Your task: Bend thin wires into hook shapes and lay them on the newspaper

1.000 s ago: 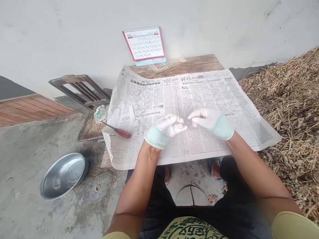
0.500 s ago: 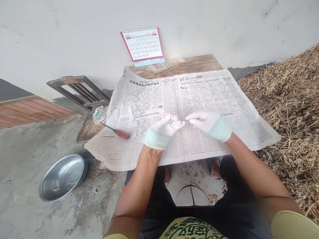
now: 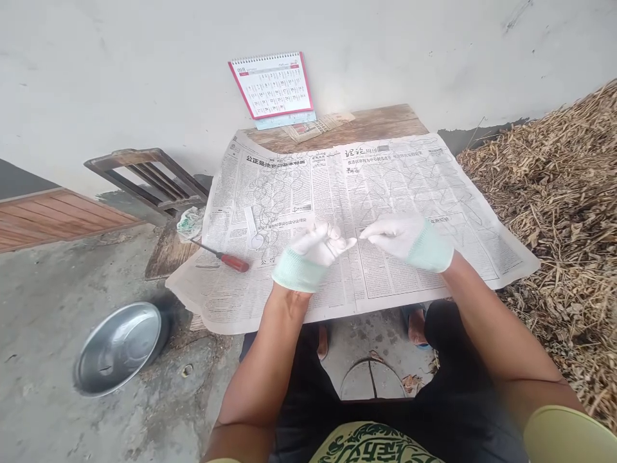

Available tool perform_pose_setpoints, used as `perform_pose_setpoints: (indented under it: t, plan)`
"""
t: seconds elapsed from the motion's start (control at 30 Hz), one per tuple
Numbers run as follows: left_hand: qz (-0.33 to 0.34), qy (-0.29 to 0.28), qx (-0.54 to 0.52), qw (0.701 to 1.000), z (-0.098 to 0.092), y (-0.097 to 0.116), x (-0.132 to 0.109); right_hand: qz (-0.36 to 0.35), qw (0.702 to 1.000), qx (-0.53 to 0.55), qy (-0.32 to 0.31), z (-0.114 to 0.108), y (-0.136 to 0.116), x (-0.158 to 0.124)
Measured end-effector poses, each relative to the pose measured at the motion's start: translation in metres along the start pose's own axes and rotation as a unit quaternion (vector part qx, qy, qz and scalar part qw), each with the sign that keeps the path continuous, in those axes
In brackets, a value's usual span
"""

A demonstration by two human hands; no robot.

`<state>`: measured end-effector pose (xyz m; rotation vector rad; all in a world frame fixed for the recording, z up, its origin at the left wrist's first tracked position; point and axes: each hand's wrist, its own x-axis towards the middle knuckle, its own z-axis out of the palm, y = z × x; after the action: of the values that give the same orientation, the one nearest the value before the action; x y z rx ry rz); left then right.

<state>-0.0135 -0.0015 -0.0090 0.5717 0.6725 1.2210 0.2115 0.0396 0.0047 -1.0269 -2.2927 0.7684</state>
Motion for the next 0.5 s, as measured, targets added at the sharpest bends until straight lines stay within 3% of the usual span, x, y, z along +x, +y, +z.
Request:
perform_pose_setpoints:
  t: [0.27, 0.5]
  plan:
    - [-0.005, 0.013, 0.008, 1.000, 0.0001, -0.0015, 0.0012, -0.034, 0.999, -0.036, -0.016, -0.0047, 0.0010, -0.0004]
    - [-0.013, -0.041, -0.028, 0.999, -0.0069, -0.0024, 0.0016, -0.047, 0.997, -0.051, -0.014, -0.0076, 0.0008, -0.0024]
